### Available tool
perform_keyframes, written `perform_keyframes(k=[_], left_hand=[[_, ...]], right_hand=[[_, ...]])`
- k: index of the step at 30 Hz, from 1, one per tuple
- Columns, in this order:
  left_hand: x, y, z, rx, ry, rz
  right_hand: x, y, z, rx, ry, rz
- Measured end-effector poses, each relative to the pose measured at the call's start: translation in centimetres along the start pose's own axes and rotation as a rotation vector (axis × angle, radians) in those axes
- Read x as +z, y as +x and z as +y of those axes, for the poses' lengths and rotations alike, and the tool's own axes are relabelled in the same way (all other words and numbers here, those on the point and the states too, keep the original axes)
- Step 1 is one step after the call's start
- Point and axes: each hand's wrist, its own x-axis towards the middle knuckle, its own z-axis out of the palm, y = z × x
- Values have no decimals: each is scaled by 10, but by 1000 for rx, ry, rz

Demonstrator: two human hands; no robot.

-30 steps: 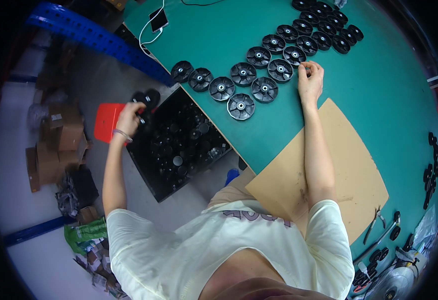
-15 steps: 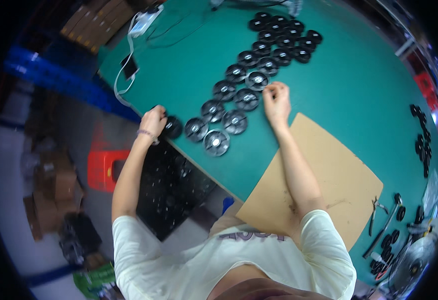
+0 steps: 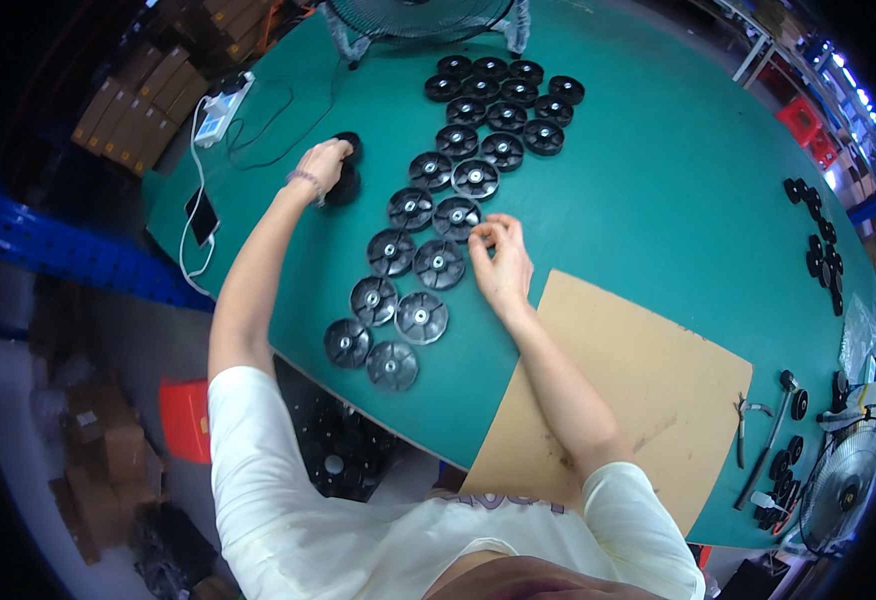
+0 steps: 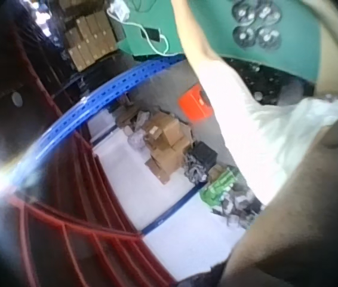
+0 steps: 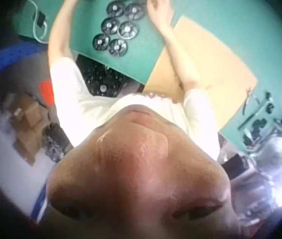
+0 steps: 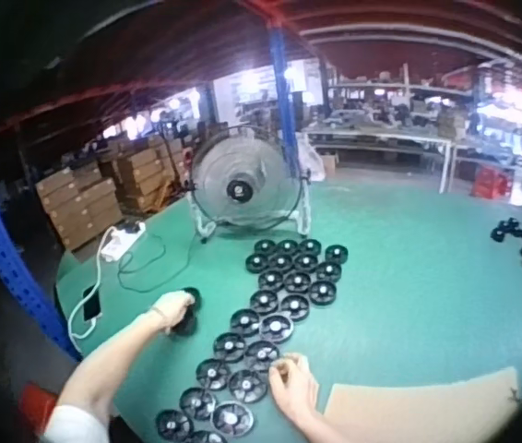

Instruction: Applying adhesive and assembling small black mechanical or plastic parts on a workstation.

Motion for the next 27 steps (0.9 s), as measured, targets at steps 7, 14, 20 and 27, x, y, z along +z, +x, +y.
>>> perform_keyframes(k=[7,14,20,27], left_hand=[[28,127,7,-20,102,-9],[55,206,-1,-96,86,76],[58,235,9,-162,195,-48],[51,225,18,-29,-113,87]], right_hand=[[4,-4,-1,9,4,16],[2,-3,-5,22,-17,-24],[1,-1,-4,10,-23,-8],[4,-1,-6,16,-5,-25]])
